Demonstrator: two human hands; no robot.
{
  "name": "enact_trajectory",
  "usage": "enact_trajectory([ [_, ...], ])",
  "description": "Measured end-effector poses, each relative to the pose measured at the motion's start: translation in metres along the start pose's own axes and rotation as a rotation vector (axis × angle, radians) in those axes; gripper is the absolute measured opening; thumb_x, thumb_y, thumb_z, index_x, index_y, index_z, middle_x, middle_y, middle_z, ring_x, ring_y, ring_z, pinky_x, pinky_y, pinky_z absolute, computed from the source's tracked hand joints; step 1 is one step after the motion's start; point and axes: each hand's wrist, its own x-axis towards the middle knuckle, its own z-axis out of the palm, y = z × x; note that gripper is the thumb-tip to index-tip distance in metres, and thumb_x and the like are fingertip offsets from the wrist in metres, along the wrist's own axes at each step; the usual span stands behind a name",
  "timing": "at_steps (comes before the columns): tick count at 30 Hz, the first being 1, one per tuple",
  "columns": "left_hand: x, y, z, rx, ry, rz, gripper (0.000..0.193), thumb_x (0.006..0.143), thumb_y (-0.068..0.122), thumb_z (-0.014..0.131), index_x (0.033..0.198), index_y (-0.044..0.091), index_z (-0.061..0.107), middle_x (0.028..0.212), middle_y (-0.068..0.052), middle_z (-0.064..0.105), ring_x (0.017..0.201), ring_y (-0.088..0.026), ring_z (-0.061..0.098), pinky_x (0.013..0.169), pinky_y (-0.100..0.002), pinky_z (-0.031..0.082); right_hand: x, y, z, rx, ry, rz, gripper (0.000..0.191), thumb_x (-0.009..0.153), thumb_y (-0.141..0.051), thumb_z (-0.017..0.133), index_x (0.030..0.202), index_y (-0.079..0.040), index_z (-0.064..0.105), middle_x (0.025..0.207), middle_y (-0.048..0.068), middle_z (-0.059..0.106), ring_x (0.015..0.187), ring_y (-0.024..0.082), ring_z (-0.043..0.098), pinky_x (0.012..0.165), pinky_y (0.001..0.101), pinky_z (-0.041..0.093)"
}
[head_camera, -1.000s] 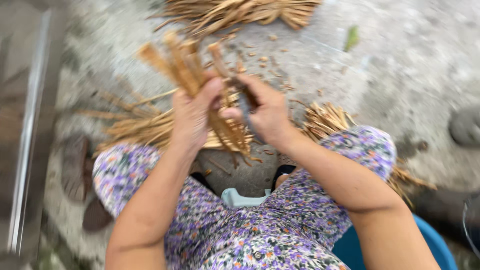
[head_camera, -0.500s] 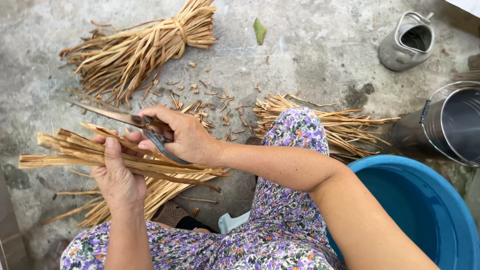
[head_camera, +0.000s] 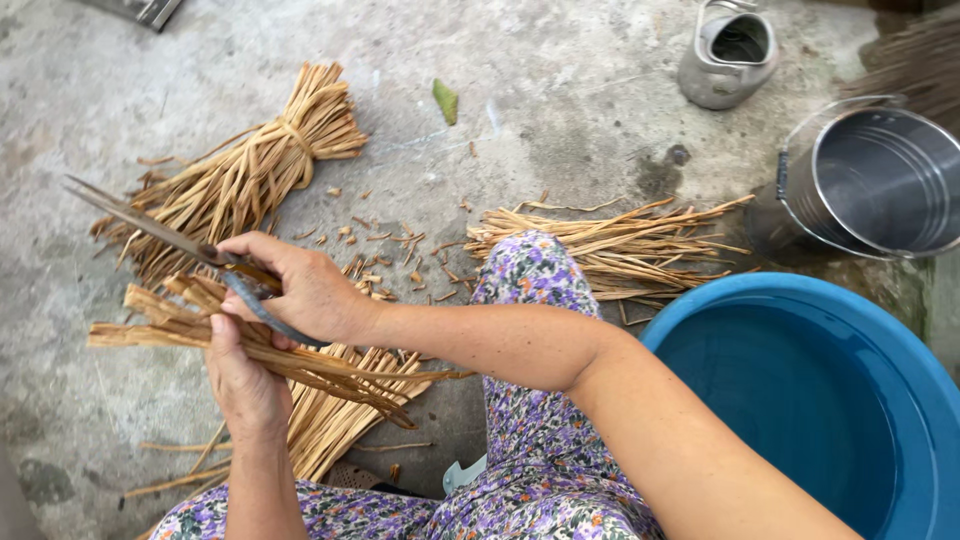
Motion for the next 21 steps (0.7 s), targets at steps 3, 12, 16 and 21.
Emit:
enact_trajectory([
  [3,0.01,-0.004,0.02,-0.013,0.014,-0.01,0.054,0.111,0.042,0.05,0.149,0.003,0.05,0.12,-0.002,0.061,0.102,-0.012,0.059,0.086,-0.027,0.05,0.0,0.001,-0.014,-0.058,0.09,-0.18,0.051,0.093,-0.036,0.077,0.135,-0.013,0.058,0.103,0.004,0.074,0.099,0.013,0.072,0.089,0.0308,0.06],
  [12,0.014,-0.019,0.062,0.289,-0.099,0.165,0.056,0.112,0.034,0.046,0.153,-0.003,0.039,0.144,-0.013,0.052,0.131,-0.016,0.057,0.11,-0.029,0.049,-0.001,0.007,-0.041,-0.091,0.109,-0.098,0.058,0.087,-0.04,0.079,0.137,-0.019,0.057,0.09,0.002,0.07,0.087,0.013,0.072,0.08,0.0313,0.061],
  [16,0.015,-0.024,0.063,0.281,-0.022,0.053,0.051,0.11,0.033,0.045,0.146,-0.004,0.042,0.126,-0.014,0.054,0.109,-0.017,0.058,0.086,-0.028,0.051,0.006,0.013,-0.047,-0.126,0.114,-0.059,0.061,0.086,-0.037,0.079,0.141,-0.02,0.057,0.091,0.001,0.071,0.089,0.013,0.072,0.077,0.0314,0.06],
  [21,0.015,-0.021,0.059,0.075,-0.02,-0.066,0.047,0.112,0.03,0.044,0.149,0.001,0.046,0.123,-0.012,0.058,0.1,-0.019,0.06,0.082,-0.031,0.052,0.007,0.014,-0.051,-0.078,0.143,-0.088,0.06,0.087,-0.03,0.079,0.141,-0.019,0.056,0.096,0.002,0.072,0.09,0.014,0.073,0.08,0.0324,0.062],
])
